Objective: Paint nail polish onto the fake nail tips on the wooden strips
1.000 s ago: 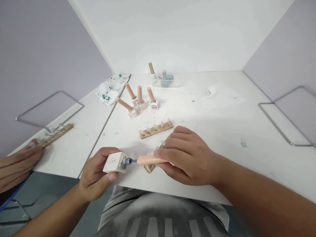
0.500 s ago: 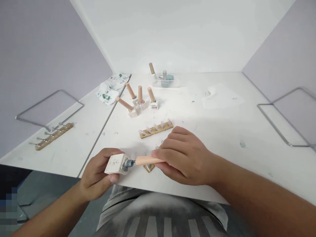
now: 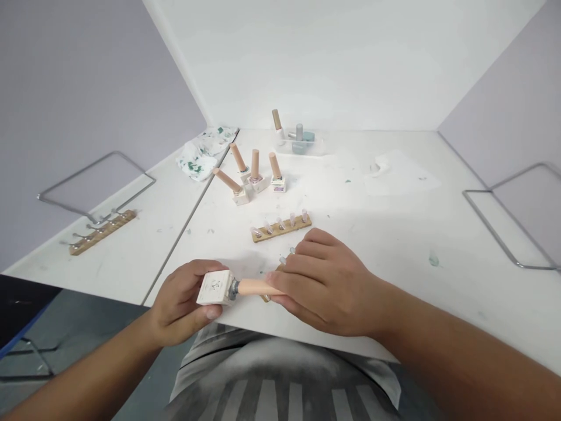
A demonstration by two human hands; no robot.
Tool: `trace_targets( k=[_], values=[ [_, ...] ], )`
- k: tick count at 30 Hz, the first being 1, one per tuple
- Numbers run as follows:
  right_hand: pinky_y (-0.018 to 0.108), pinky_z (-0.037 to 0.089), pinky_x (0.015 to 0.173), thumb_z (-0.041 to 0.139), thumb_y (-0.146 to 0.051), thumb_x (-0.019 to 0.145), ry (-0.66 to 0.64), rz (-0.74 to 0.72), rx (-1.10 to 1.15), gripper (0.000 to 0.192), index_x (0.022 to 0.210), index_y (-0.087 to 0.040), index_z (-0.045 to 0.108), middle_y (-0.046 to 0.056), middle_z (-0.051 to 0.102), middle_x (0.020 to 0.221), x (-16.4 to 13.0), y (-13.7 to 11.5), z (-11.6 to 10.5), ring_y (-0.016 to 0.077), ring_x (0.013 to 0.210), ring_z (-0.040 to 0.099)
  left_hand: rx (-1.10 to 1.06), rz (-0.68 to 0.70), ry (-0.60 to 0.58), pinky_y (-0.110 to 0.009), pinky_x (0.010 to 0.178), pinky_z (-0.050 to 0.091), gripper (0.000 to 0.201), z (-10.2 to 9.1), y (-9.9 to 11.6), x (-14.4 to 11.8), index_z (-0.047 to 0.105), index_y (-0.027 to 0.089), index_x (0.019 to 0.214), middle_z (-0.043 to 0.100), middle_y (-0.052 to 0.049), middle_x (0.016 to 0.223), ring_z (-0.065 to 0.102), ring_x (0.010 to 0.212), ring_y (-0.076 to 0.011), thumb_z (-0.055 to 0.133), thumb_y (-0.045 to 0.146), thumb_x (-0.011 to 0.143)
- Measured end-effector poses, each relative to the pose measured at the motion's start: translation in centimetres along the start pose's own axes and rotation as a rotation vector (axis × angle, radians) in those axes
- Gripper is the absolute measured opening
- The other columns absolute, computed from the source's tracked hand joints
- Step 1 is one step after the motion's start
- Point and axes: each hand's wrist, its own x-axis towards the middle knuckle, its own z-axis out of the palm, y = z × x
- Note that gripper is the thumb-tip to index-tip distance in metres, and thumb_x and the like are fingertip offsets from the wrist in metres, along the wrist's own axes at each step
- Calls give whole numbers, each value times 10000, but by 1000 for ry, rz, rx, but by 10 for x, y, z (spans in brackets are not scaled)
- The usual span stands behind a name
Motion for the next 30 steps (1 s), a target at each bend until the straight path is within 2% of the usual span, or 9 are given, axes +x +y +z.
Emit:
trace_targets(
  k=[8,15,22,26,30],
  values=[
    [336,376,621,628,-145,811,-32,12,19,145,950,-119,595,43,639,729,-1,-1,-1,143,626,465,-7,4,-16,-246,506,348,322,1,0,1,482,166,1127,585,-14,697,513,551,-130,569,319,857],
    [332,385,640,632,-121,795,-14,26,63,199,986,-133,579,27,607,707,-4,5,-5,141,615,486,-81,-23,16,-230,487,349,288,1,0,1,488,194,1085,523,15,637,494,541,-126,561,356,858],
    [323,374,607,584,-154,807,31,25,65,79,884,-143,566,13,533,624,-3,10,-11,135,563,446,-172,-181,103,-217,517,351,238,-8,-5,-11,476,190,1116,531,1,729,446,591,-114,532,272,901],
    [319,349,598,572,-196,814,-35,29,89,50,832,-159,543,-1,504,607,-4,11,-12,133,552,411,-222,-322,205,-215,567,382,242,-13,-10,-18,504,207,1109,576,-11,809,481,661,-124,571,277,887],
    [315,338,602,549,-203,826,-107,46,111,39,812,-169,535,-17,474,596,-5,9,-12,132,553,390,-234,-349,198,-220,542,370,267,-12,-12,-18,505,213,1121,580,-7,790,473,640,-128,587,282,876]
  ],
)
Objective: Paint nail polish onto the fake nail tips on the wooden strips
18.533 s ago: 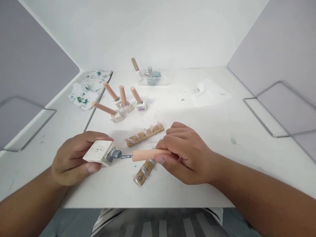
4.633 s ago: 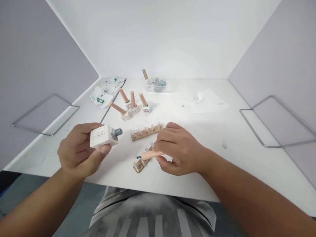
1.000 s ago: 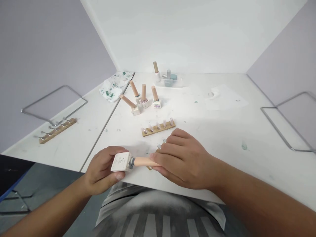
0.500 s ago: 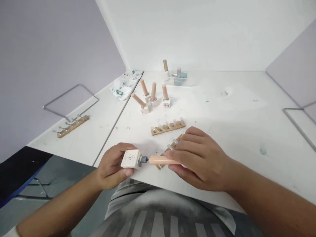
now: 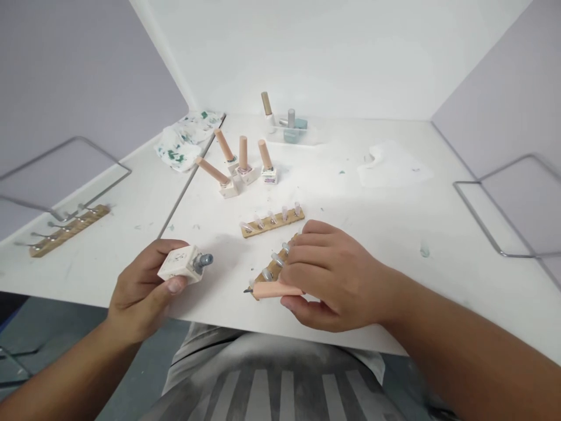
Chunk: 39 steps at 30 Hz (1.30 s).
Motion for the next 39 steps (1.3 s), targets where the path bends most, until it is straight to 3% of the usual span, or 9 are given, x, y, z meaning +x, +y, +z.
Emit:
trace_targets(
  k=[17,39],
  values=[
    [300,338,602,564,-119,778,-51,53,-166,54,774,-170,547,-25,518,604,4,1,0,113,553,386,25,-21,-38,-231,550,357,248,0,7,1,503,225,1108,571,6,791,464,659,-130,576,273,876],
    [312,321,584,541,-114,748,-47,32,-9,93,770,-199,512,-34,444,570,0,-2,-6,130,540,377,-21,-4,-14,-256,552,353,290,1,1,0,501,215,1122,583,-13,791,469,653,-147,597,282,857]
  ],
)
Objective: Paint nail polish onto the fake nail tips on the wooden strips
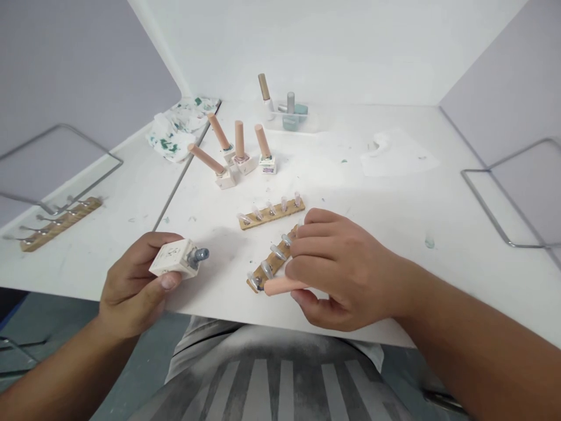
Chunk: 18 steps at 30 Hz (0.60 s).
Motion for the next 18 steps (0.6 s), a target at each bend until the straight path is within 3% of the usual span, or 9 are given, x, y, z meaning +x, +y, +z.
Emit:
trace_targets(
  k=[6,15,18],
  values=[
    [311,335,600,566,-103,746,43,12,-93,110,811,-185,532,-29,485,610,2,-1,5,124,557,392,-2,15,-8,-245,553,355,267,0,2,1,511,217,1116,581,-8,794,469,652,-138,588,269,865],
    [324,316,574,548,-124,756,-29,-41,1,76,789,-190,536,-27,461,561,1,-5,1,137,538,363,11,3,5,-250,578,375,287,-1,0,0,513,217,1124,600,-19,832,490,682,-150,601,272,856],
    [325,313,574,552,-125,751,6,-47,-12,78,781,-193,528,-27,455,562,1,-6,1,137,543,361,25,2,-9,-251,584,387,287,-2,0,0,507,216,1130,599,-23,834,496,685,-153,591,281,863]
  ],
)
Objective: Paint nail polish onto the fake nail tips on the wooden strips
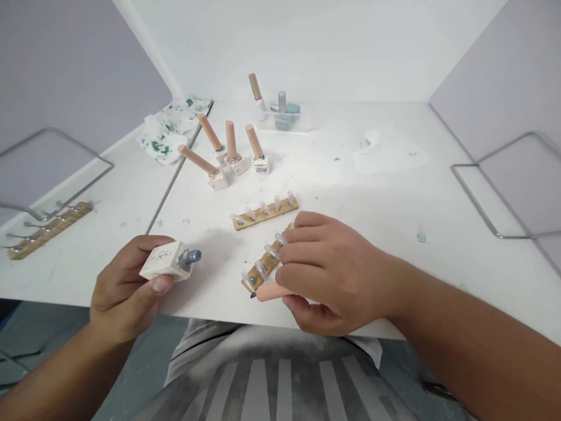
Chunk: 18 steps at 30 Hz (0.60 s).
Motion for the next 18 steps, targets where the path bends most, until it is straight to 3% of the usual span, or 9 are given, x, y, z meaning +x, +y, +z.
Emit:
trace_targets(
  k=[4,11,18],
  values=[
    [322,303,572,555,-95,730,47,30,-74,116,790,-190,525,-29,457,579,0,0,1,130,550,349,4,18,2,-246,574,384,282,0,1,1,509,212,1123,594,-24,819,491,674,-150,592,283,863],
    [332,294,565,549,-145,760,-35,0,-12,77,724,-201,510,-28,418,543,0,-3,0,135,526,323,12,23,-17,-247,562,369,277,-2,1,-1,511,212,1128,589,-20,820,481,668,-147,582,272,867],
    [320,325,583,558,-101,733,65,12,-109,99,778,-184,529,-20,472,589,1,-2,1,132,558,375,-8,33,-3,-231,549,369,283,0,0,0,521,211,1121,592,-16,816,483,661,-142,597,268,854]
  ],
)
